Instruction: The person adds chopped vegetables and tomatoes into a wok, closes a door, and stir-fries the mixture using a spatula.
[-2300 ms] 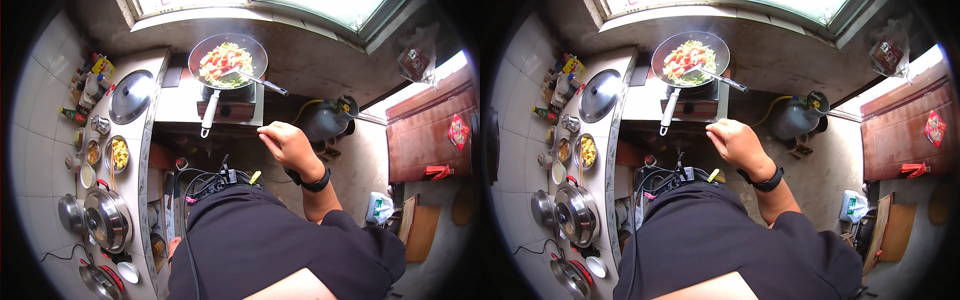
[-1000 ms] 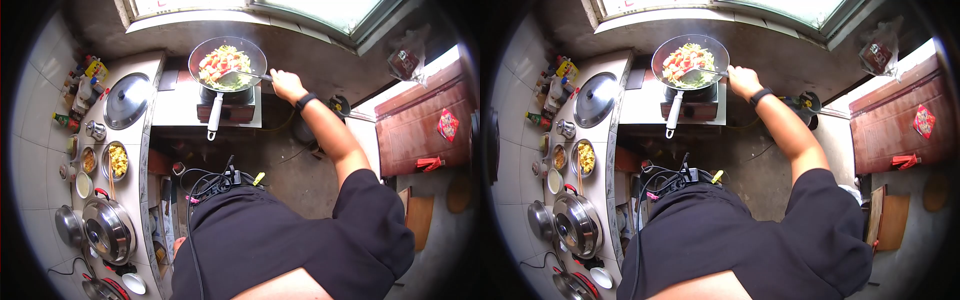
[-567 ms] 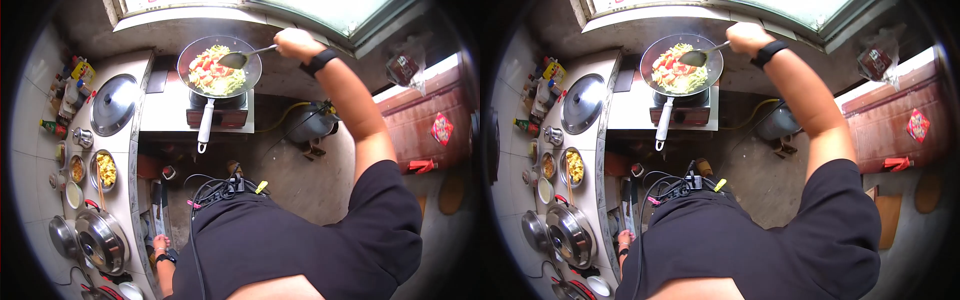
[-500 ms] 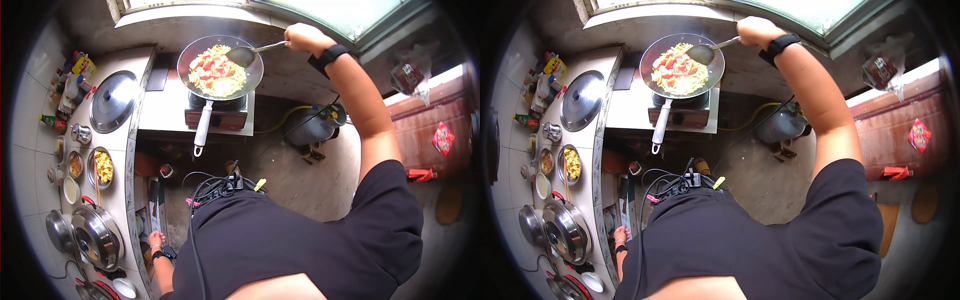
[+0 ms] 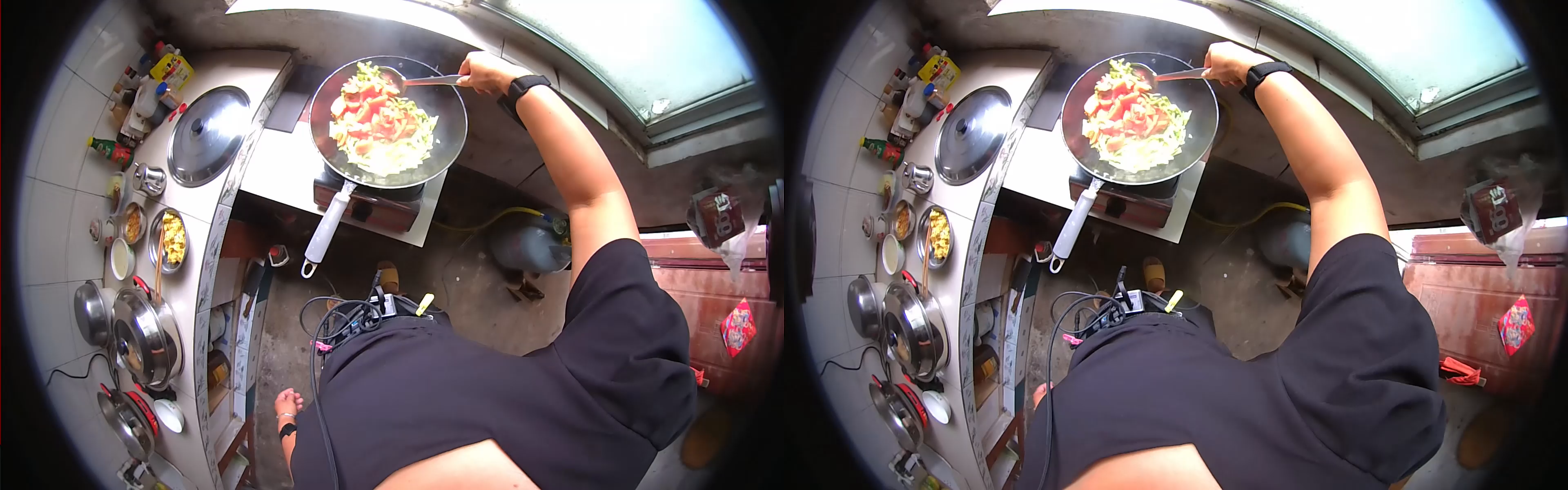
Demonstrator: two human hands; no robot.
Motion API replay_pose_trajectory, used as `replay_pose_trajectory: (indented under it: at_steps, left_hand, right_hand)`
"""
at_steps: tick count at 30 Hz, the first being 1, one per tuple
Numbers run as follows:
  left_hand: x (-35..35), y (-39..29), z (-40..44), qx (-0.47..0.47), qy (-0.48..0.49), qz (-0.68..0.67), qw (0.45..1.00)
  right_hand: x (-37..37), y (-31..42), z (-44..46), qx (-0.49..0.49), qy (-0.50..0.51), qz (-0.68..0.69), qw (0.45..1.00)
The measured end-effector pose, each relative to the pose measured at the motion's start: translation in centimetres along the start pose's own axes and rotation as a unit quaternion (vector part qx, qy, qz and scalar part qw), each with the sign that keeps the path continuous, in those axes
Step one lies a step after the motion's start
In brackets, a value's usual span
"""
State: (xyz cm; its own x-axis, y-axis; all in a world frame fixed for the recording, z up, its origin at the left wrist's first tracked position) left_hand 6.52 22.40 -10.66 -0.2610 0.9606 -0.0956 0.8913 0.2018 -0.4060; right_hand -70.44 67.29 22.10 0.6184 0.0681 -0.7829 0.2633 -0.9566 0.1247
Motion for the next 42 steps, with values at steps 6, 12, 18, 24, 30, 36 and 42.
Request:
replay_pose_trajectory:
  at_steps: [6, 12, 18, 24, 30, 36, 42]
  left_hand:
    - [-4.7, 10.2, 3.8, -0.13, -0.028, -0.006, 0.991]
    - [-0.2, -8.3, 0.0, -0.013, -0.028, 0.04, 0.999]
    - [-1.6, -11.8, 7.0, 0.089, -0.011, 0.077, 0.993]
    - [-0.4, -11.7, 7.0, 0.078, 0.008, 0.095, 0.992]
    - [-3.2, -2.8, 7.0, 0.011, 0.02, 0.065, 0.998]
    - [-4.7, 3.5, 8.2, -0.043, -0.021, -0.019, 0.999]
    - [1.5, -5.8, -1.1, 0.007, -0.021, 0.002, 1.0]
  right_hand:
    - [1.7, 1.4, -3.9, -0.178, -0.141, -0.159, 0.961]
    - [2.8, 3.6, -14.6, -0.195, -0.245, -0.247, 0.917]
    - [2.4, 6.4, -23.5, -0.119, -0.193, -0.313, 0.922]
    - [10.3, 6.8, -17.9, -0.089, -0.17, -0.175, 0.966]
    - [12.5, 5.1, -12.1, -0.059, -0.289, -0.109, 0.949]
    - [1.2, 1.1, -15.7, -0.008, -0.137, -0.182, 0.974]
    - [-2.9, -3.3, -7.5, 0.098, -0.01, -0.014, 0.995]
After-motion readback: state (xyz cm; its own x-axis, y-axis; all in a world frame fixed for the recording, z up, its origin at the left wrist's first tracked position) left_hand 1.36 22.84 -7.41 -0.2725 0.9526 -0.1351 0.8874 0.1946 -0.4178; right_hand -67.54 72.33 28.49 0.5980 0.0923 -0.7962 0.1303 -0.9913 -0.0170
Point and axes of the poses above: each hand's wrist, its own z-axis towards the middle knuckle, its own x-axis out of the palm, y = z × x, the point moved 3 cm from there along z, towards the middle knuckle, and after that the axes turned 14 degrees about y, right-handed, at the moved point
